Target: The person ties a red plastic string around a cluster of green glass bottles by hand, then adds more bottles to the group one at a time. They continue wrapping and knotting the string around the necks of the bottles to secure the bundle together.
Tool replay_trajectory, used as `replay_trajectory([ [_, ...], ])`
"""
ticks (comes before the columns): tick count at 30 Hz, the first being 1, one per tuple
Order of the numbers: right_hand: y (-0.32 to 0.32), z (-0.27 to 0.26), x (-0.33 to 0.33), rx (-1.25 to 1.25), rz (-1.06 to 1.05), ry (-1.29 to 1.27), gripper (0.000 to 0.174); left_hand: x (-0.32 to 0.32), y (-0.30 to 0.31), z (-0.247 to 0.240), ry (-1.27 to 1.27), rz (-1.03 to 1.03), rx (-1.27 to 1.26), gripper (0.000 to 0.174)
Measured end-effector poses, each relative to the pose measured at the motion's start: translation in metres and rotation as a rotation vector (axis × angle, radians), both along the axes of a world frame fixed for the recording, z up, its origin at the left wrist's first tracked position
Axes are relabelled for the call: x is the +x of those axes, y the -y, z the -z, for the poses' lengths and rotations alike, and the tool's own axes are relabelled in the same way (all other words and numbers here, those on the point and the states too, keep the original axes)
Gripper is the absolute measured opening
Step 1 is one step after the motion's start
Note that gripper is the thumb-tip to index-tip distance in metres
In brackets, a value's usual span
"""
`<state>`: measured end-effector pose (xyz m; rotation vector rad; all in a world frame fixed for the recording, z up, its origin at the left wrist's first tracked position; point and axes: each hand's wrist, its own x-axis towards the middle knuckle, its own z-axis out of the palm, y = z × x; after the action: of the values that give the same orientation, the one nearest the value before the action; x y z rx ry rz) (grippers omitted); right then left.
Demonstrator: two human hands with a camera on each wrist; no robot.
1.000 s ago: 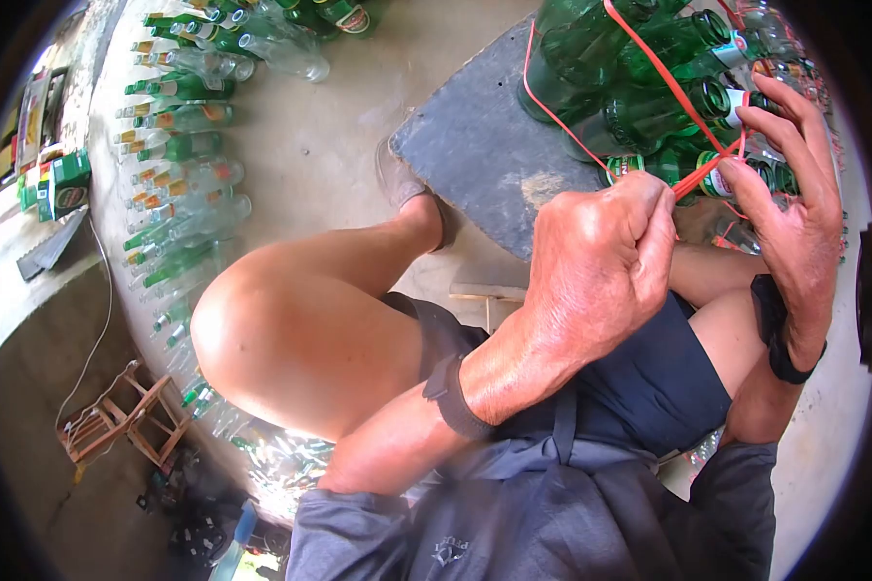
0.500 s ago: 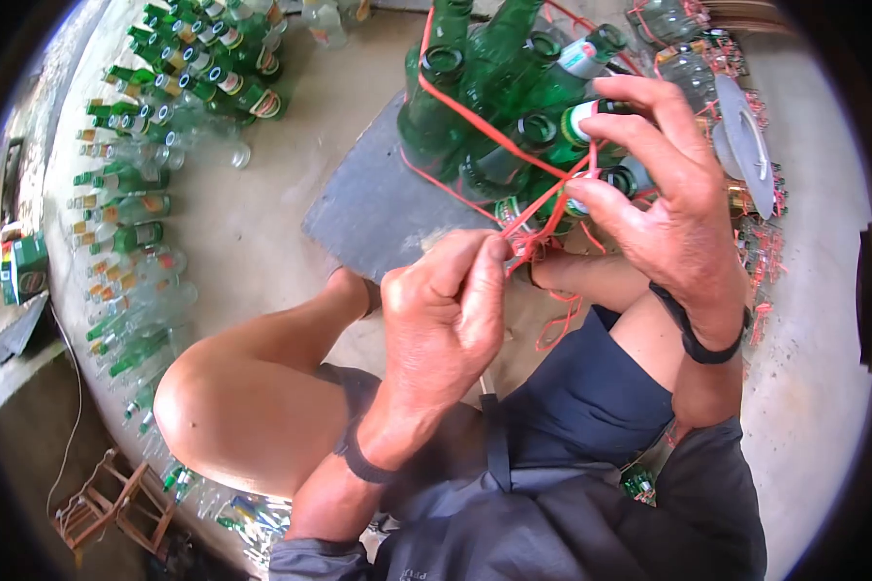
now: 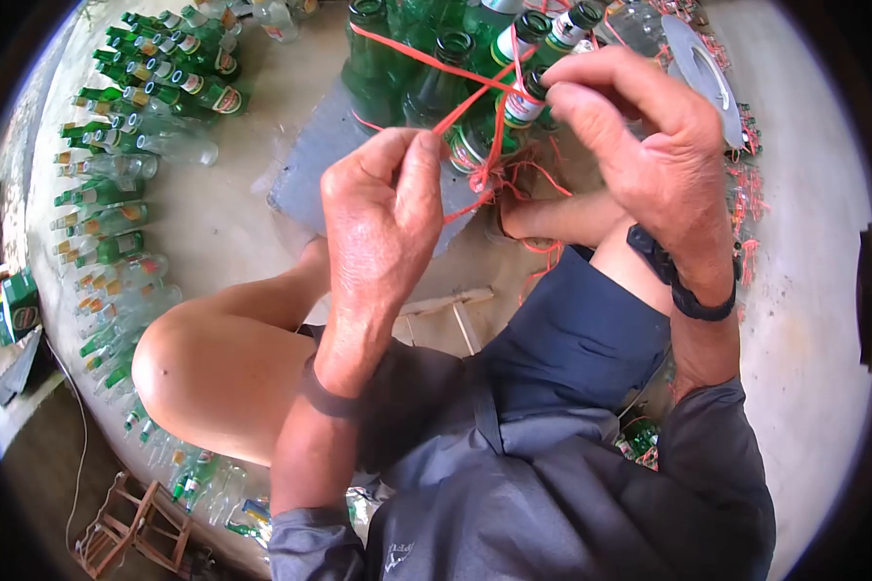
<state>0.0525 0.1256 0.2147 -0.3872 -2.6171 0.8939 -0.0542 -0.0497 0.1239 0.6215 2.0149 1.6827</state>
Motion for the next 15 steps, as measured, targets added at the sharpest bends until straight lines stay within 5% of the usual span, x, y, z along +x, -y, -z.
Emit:
replay_trajectory([
  [1,0.006,0.001,0.004,-0.204,0.010,0.101,0.012,0.001,0.000,0.000,0.000,-0.002,-0.010,0.023],
  [5,0.012,0.028,0.012,-0.359,-0.028,0.214,0.016,0.001,0.000,-0.003,0.008,-0.002,0.016,0.024],
  [15,0.035,0.050,0.003,-0.866,0.056,0.184,0.033,0.008,0.001,-0.009,0.057,0.026,0.093,0.022],
])
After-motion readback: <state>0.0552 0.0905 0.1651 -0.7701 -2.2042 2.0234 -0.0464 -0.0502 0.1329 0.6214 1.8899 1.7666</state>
